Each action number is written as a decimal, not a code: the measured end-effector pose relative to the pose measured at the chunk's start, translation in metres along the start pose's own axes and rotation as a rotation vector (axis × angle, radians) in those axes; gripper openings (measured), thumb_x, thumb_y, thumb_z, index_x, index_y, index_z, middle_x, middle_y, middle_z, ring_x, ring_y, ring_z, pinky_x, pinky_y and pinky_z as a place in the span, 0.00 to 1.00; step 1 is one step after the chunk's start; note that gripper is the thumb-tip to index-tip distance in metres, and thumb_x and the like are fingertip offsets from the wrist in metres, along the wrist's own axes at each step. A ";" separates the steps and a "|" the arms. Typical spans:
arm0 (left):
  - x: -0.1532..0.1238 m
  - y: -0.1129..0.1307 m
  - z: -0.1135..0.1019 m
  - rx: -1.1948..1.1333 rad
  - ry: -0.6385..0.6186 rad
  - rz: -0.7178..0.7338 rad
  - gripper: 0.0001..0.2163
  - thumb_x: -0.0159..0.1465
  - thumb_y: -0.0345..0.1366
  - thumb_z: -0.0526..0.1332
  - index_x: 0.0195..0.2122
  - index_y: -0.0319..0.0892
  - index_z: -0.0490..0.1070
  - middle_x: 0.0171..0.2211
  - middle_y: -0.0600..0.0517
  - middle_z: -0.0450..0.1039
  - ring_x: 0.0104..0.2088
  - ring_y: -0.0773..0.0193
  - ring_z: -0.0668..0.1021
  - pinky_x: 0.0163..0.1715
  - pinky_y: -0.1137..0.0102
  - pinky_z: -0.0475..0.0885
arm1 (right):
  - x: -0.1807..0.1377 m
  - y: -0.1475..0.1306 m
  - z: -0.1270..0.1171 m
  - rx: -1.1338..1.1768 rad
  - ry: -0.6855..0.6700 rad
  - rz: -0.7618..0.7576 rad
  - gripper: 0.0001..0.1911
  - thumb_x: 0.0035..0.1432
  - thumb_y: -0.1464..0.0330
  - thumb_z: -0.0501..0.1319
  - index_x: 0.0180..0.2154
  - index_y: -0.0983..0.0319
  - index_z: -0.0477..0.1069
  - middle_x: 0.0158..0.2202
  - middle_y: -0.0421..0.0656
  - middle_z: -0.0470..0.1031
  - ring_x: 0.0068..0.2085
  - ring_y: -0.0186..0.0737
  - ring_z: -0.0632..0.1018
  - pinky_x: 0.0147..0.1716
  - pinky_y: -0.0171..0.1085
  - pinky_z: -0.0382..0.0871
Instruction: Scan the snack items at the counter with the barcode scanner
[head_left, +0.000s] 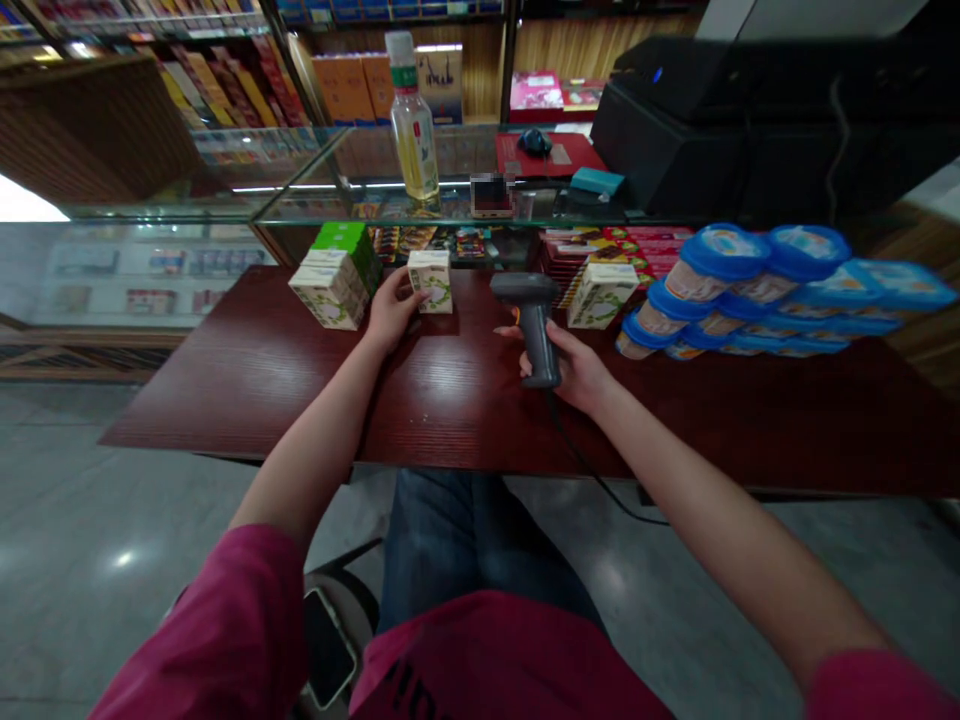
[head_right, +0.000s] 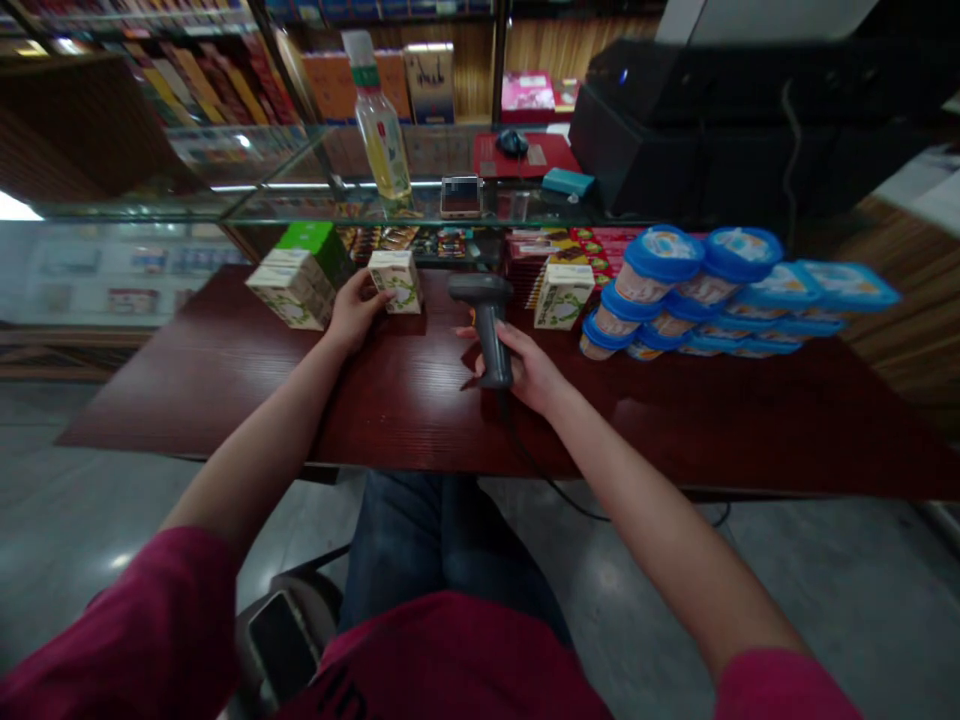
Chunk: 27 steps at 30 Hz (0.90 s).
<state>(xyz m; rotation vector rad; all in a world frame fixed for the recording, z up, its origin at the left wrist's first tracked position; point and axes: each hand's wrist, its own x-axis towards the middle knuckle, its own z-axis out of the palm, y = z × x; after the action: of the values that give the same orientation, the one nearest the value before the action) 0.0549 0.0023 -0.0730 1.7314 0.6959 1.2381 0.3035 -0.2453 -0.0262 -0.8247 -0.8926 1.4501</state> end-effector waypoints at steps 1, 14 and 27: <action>0.000 -0.003 -0.006 -0.025 0.017 -0.022 0.28 0.57 0.50 0.77 0.56 0.44 0.77 0.56 0.44 0.84 0.55 0.48 0.85 0.57 0.53 0.83 | 0.008 0.000 0.002 -0.009 -0.012 0.017 0.23 0.66 0.52 0.67 0.56 0.55 0.76 0.59 0.46 0.84 0.28 0.35 0.80 0.27 0.37 0.78; -0.002 0.009 -0.014 0.029 -0.057 -0.054 0.26 0.63 0.52 0.74 0.58 0.45 0.76 0.59 0.44 0.82 0.61 0.48 0.82 0.64 0.51 0.78 | 0.050 0.006 -0.007 -0.032 -0.034 -0.049 0.21 0.66 0.50 0.68 0.50 0.58 0.76 0.56 0.47 0.85 0.27 0.33 0.80 0.27 0.36 0.80; -0.015 0.051 -0.012 0.474 -0.132 0.128 0.41 0.61 0.62 0.74 0.70 0.49 0.69 0.64 0.42 0.78 0.69 0.42 0.74 0.70 0.50 0.70 | 0.044 0.003 0.001 0.005 0.063 -0.050 0.19 0.64 0.51 0.69 0.45 0.59 0.77 0.46 0.44 0.86 0.24 0.31 0.76 0.23 0.33 0.75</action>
<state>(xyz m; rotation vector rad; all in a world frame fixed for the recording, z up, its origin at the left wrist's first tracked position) 0.0363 -0.0302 -0.0332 2.2539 0.8593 1.0869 0.2984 -0.2014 -0.0278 -0.8345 -0.8560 1.3751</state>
